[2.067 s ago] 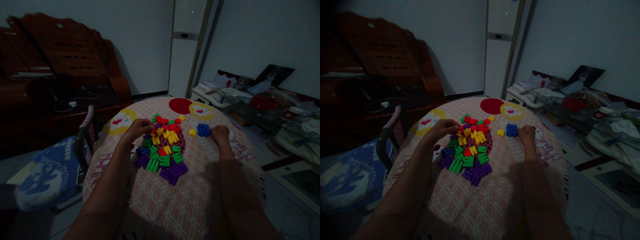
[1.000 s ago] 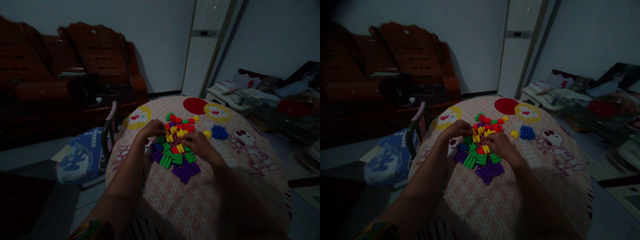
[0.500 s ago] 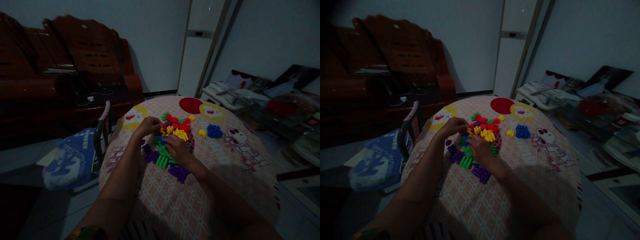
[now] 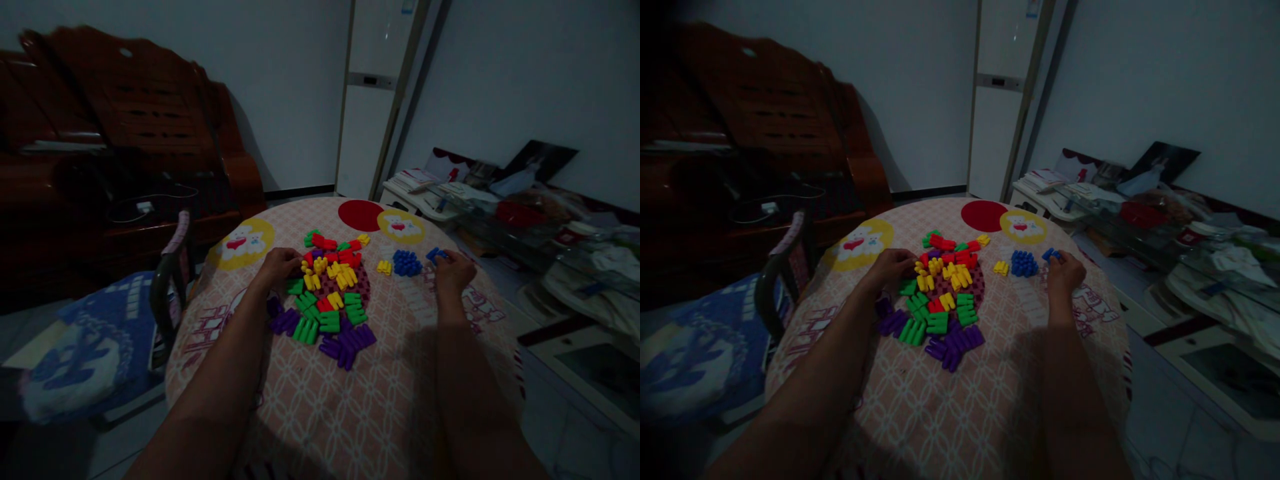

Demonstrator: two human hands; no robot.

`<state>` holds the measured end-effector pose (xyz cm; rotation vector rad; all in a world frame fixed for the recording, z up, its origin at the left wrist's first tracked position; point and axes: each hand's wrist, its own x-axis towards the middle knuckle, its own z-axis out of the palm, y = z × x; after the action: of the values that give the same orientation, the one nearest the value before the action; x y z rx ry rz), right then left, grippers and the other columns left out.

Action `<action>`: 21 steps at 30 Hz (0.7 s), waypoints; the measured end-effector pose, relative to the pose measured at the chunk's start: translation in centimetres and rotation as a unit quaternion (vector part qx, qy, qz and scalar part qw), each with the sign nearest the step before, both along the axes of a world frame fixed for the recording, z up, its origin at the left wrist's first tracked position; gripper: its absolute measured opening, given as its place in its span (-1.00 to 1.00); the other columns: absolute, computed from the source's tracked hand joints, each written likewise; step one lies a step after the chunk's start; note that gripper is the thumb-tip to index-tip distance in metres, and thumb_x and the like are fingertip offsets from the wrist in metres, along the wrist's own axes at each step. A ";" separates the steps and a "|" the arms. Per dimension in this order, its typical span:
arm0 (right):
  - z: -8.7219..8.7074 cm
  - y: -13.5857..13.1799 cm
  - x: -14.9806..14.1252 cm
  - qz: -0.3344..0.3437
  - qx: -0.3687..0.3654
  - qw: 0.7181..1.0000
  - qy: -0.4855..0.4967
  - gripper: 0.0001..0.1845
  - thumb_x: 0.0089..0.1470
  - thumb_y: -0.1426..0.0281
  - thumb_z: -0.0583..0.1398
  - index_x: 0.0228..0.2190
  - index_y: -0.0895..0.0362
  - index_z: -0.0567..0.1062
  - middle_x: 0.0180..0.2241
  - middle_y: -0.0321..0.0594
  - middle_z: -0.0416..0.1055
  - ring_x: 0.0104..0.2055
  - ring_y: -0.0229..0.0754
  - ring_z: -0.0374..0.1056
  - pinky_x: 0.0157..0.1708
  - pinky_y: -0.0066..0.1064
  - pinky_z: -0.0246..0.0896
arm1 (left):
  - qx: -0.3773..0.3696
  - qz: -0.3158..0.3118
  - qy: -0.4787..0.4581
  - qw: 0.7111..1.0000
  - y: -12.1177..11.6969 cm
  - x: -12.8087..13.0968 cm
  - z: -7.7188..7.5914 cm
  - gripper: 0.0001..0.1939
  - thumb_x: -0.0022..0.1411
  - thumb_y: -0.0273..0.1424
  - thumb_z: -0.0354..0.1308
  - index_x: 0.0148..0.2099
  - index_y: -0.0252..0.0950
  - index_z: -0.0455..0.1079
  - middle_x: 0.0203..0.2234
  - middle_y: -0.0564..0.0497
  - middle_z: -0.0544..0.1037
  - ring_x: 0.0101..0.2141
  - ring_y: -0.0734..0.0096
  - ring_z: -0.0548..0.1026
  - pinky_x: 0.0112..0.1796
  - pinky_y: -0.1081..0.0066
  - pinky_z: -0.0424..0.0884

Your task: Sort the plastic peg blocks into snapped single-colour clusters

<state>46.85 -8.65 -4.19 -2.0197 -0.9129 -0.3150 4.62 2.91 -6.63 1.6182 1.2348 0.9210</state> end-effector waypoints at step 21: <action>-1.6 0.0 -1.5 0.059 -0.120 0.987 -0.088 -0.61 0.09 0.32 0.08 -0.34 0.28 0.65 -0.32 0.16 0.56 -0.29 0.01 0.39 -0.25 -0.24 0.18 | 0.011 0.023 0.001 1.000 -0.8 0.2 0.3 -0.81 -0.03 -0.28 0.24 -0.49 -0.33 0.49 -0.69 0.06 0.48 -0.62 0.47 0.40 -0.54 0.51 0.30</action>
<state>45.34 -8.64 -5.79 -2.1700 -1.2252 -0.3354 4.82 2.08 -6.38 1.6153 1.2715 0.9644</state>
